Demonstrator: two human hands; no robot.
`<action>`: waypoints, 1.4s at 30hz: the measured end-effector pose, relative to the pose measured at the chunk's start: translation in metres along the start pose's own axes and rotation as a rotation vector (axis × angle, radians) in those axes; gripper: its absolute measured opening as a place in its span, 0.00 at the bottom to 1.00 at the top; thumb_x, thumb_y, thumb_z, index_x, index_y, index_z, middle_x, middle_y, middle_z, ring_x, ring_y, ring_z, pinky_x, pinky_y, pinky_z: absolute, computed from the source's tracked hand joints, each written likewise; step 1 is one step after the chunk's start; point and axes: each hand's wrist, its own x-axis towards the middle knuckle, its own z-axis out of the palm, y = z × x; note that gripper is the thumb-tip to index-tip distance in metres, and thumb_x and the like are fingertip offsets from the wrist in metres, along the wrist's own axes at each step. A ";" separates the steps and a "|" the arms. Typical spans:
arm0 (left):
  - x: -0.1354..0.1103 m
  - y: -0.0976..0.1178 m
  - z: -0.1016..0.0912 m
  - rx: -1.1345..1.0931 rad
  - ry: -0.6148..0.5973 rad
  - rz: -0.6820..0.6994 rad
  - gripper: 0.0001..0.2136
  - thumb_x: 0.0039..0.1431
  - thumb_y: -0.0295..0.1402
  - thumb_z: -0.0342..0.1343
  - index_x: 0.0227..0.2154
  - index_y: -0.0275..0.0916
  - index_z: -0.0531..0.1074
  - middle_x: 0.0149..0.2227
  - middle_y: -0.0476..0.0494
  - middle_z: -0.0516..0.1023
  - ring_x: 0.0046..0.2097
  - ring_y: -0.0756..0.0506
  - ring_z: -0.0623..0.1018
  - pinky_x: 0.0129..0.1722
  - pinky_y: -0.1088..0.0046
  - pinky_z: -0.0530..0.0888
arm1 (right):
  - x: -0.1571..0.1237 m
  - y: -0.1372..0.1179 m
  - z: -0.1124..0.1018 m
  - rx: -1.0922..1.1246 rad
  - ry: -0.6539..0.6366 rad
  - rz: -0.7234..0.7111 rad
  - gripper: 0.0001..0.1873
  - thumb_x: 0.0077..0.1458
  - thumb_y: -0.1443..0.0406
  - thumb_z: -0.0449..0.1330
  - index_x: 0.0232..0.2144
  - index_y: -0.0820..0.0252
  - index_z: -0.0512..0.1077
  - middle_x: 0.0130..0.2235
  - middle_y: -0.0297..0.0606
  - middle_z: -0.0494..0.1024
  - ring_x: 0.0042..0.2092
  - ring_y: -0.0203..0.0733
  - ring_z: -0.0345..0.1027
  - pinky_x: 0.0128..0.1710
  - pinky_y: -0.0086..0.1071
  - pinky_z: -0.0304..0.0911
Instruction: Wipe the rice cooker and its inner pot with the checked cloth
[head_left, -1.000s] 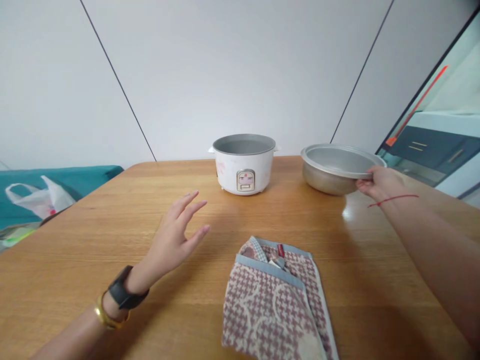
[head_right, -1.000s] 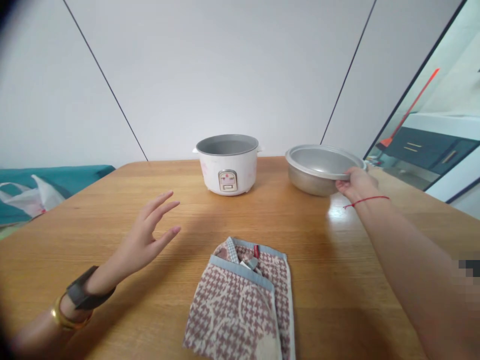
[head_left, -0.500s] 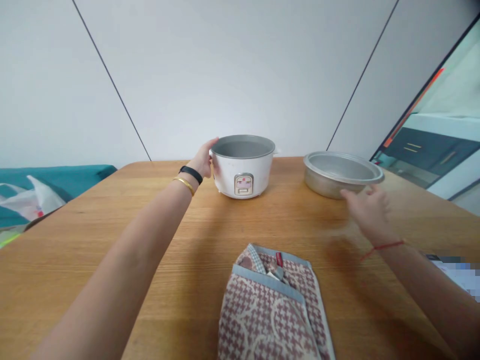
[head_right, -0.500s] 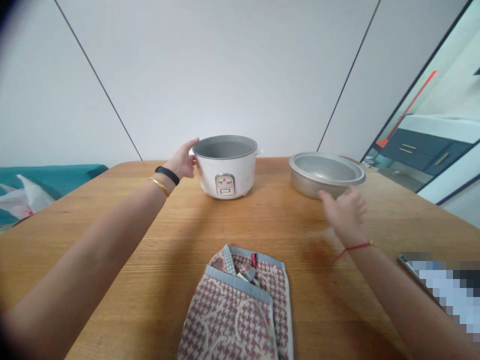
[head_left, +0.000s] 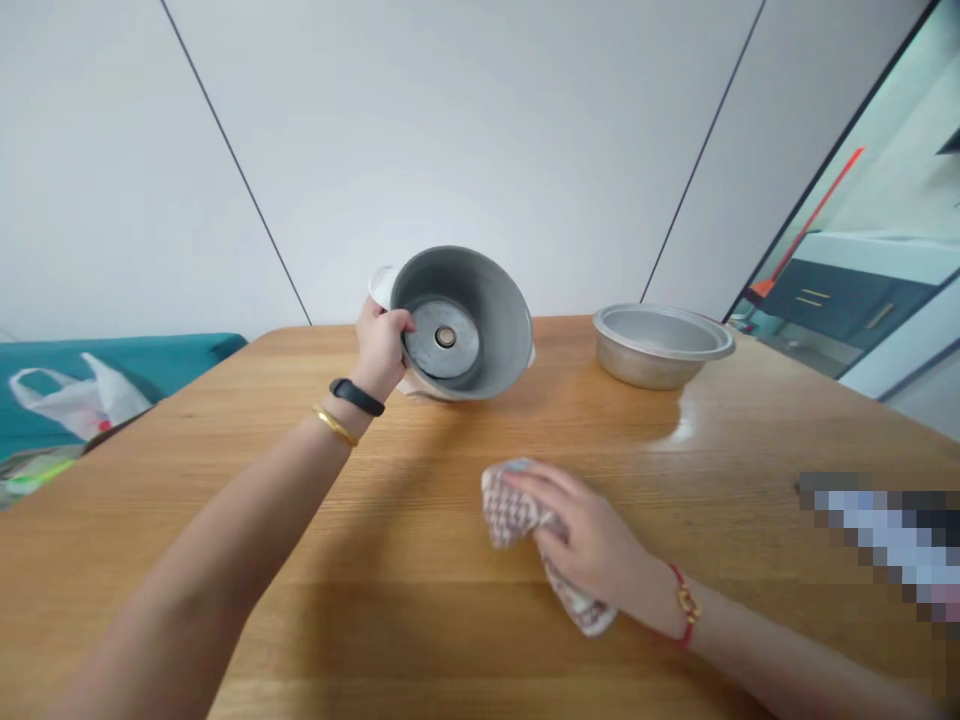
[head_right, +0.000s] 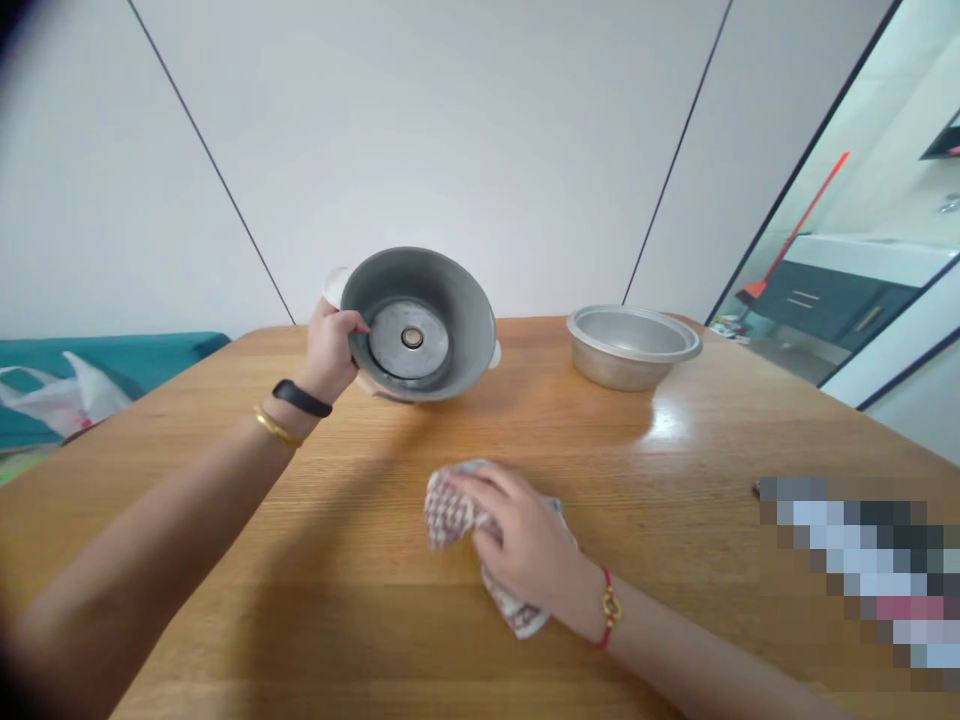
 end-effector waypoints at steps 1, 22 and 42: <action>-0.013 0.014 -0.007 0.015 -0.007 0.034 0.19 0.32 0.25 0.55 0.34 0.38 0.74 0.31 0.50 0.75 0.35 0.46 0.71 0.32 0.73 0.68 | 0.009 0.003 -0.010 -0.014 0.155 -0.003 0.33 0.54 0.73 0.53 0.62 0.57 0.69 0.60 0.43 0.72 0.59 0.48 0.66 0.61 0.44 0.63; -0.160 0.120 -0.035 0.104 -0.059 0.257 0.23 0.35 0.24 0.54 0.40 0.40 0.75 0.40 0.48 0.78 0.44 0.42 0.74 0.44 0.69 0.73 | 0.105 -0.133 0.022 0.099 -0.192 0.112 0.33 0.72 0.53 0.36 0.47 0.59 0.79 0.47 0.45 0.83 0.47 0.48 0.75 0.39 0.33 0.63; -0.168 0.144 -0.022 -0.036 -0.181 -0.109 0.25 0.32 0.22 0.54 0.39 0.38 0.76 0.38 0.46 0.79 0.37 0.45 0.75 0.31 0.74 0.69 | 0.135 -0.059 -0.098 -0.924 -0.267 -0.655 0.28 0.65 0.77 0.40 0.56 0.60 0.73 0.60 0.40 0.74 0.70 0.39 0.47 0.66 0.49 0.49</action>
